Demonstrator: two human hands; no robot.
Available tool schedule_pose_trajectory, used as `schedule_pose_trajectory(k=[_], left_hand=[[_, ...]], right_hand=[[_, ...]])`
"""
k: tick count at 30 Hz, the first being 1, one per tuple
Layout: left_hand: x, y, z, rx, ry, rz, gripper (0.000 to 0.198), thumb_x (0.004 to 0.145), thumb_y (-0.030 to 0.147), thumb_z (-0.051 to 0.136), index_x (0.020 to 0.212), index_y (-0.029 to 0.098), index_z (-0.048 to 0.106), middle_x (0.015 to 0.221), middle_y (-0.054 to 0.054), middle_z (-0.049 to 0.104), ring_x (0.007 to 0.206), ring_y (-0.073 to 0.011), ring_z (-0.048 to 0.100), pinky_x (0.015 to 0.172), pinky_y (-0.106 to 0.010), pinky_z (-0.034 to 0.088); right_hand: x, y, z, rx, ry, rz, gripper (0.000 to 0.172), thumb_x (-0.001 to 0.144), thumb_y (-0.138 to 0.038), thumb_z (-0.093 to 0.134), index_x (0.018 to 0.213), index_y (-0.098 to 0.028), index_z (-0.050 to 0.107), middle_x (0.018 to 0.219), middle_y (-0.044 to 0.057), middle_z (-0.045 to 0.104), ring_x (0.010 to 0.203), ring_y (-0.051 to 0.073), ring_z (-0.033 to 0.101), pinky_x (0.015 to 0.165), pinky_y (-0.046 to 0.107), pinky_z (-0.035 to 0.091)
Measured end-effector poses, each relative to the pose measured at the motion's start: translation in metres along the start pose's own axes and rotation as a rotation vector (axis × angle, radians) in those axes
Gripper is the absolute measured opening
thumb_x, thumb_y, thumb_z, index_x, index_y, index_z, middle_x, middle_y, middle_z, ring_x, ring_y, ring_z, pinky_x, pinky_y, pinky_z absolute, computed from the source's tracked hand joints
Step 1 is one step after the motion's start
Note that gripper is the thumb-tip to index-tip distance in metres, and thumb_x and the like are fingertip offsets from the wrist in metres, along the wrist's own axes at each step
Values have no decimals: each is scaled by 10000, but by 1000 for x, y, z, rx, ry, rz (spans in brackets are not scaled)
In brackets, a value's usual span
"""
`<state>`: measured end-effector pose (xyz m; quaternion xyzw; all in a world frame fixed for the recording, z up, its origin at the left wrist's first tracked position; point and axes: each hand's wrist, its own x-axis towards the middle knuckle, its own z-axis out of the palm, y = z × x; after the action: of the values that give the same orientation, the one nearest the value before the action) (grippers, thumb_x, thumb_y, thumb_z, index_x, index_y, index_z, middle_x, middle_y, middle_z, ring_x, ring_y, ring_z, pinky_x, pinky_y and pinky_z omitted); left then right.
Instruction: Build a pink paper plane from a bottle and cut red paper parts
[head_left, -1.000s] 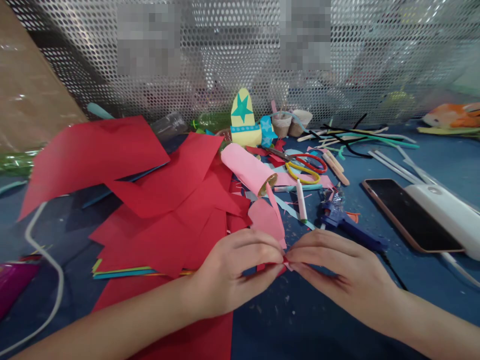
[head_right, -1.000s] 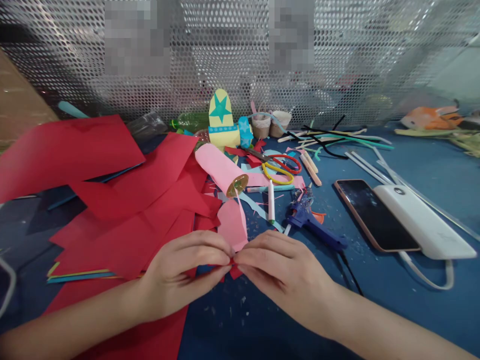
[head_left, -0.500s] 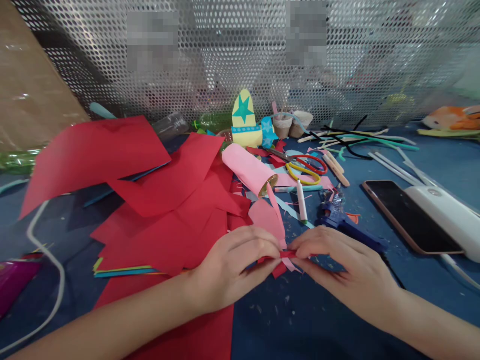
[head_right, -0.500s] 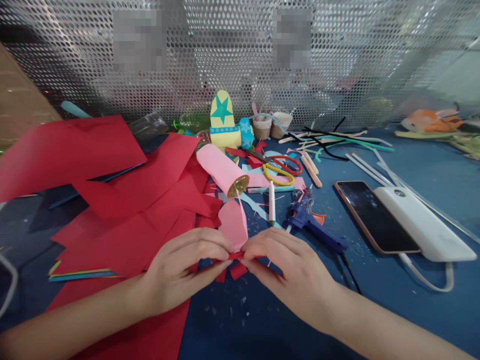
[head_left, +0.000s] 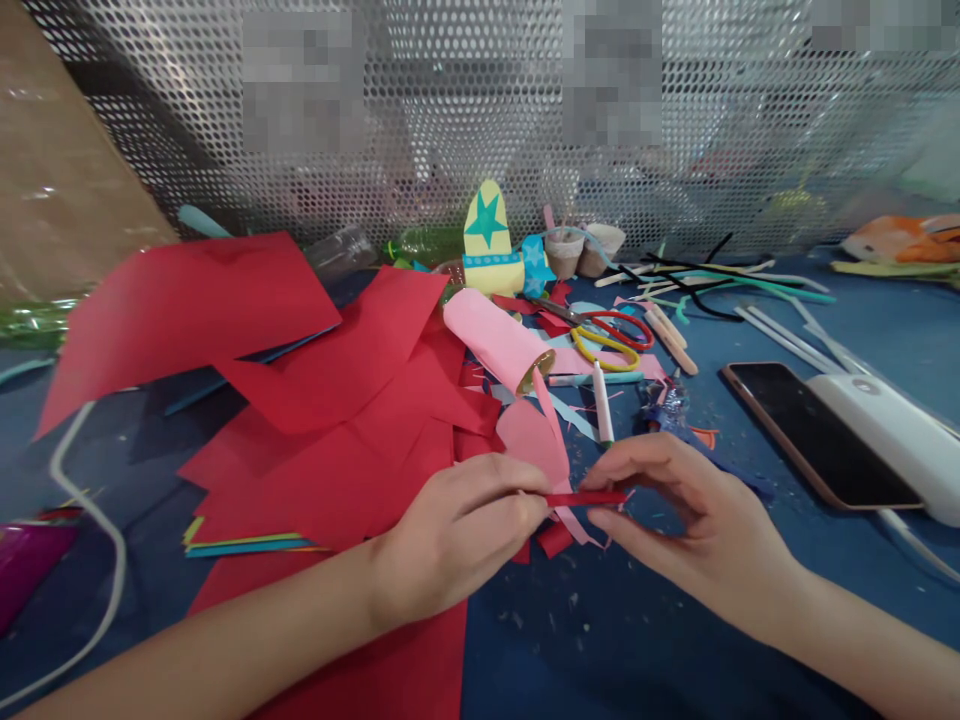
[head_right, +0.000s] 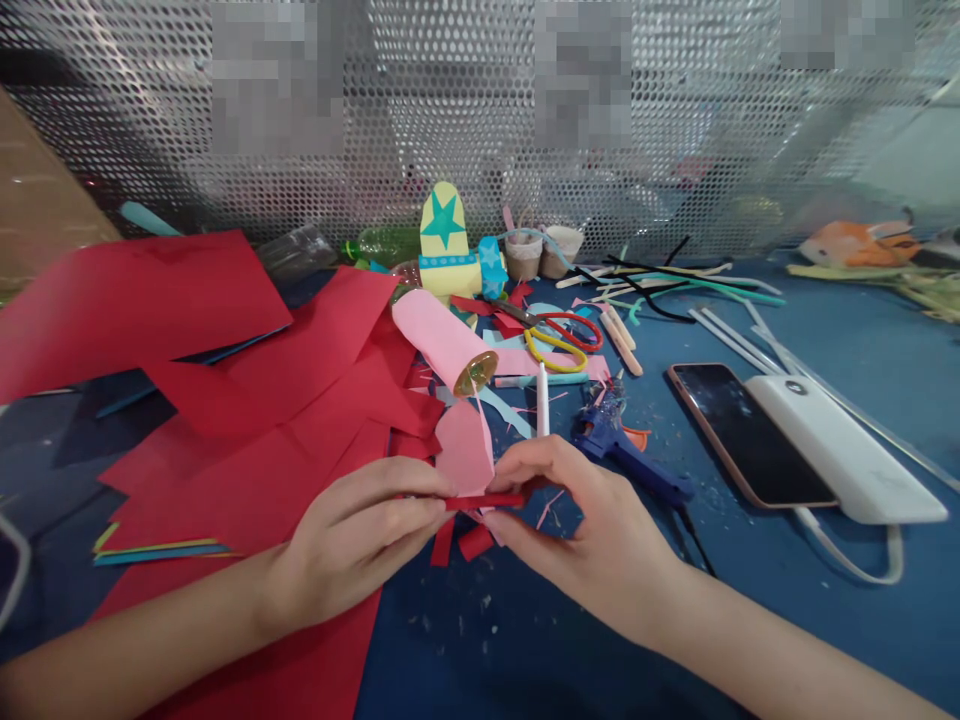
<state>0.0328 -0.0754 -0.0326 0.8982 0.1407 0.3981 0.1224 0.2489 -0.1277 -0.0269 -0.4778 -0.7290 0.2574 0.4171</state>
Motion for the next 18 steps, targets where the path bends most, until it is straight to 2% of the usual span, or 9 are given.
schedule_pose_trajectory(k=[7, 14, 18], left_hand=[[-2, -3, 3, 35, 5, -10, 129, 874, 50, 527, 923, 165, 559, 874, -59, 664, 784, -136, 622, 705, -221, 539], [-3, -5, 10, -56, 20, -49, 96, 873, 72, 551, 876, 167, 549, 787, -35, 664, 734, -127, 616, 696, -215, 538], [-4, -4, 12, -41, 37, -126, 68, 875, 119, 575, 850, 177, 551, 754, -15, 671, 710, -128, 640, 670, -215, 535]], right_hand=[[2, 0, -2, -127, -20, -39, 116, 845, -140, 589, 880, -249, 607, 814, -6, 701, 718, 137, 681, 662, 230, 579], [5, 0, -3, -129, -12, -92, 139, 855, -119, 588, 887, -252, 614, 829, -11, 708, 739, 124, 680, 684, 215, 572], [5, 1, -3, -140, 4, -76, 124, 855, -141, 589, 892, -251, 634, 833, -5, 726, 736, 133, 693, 680, 216, 579]])
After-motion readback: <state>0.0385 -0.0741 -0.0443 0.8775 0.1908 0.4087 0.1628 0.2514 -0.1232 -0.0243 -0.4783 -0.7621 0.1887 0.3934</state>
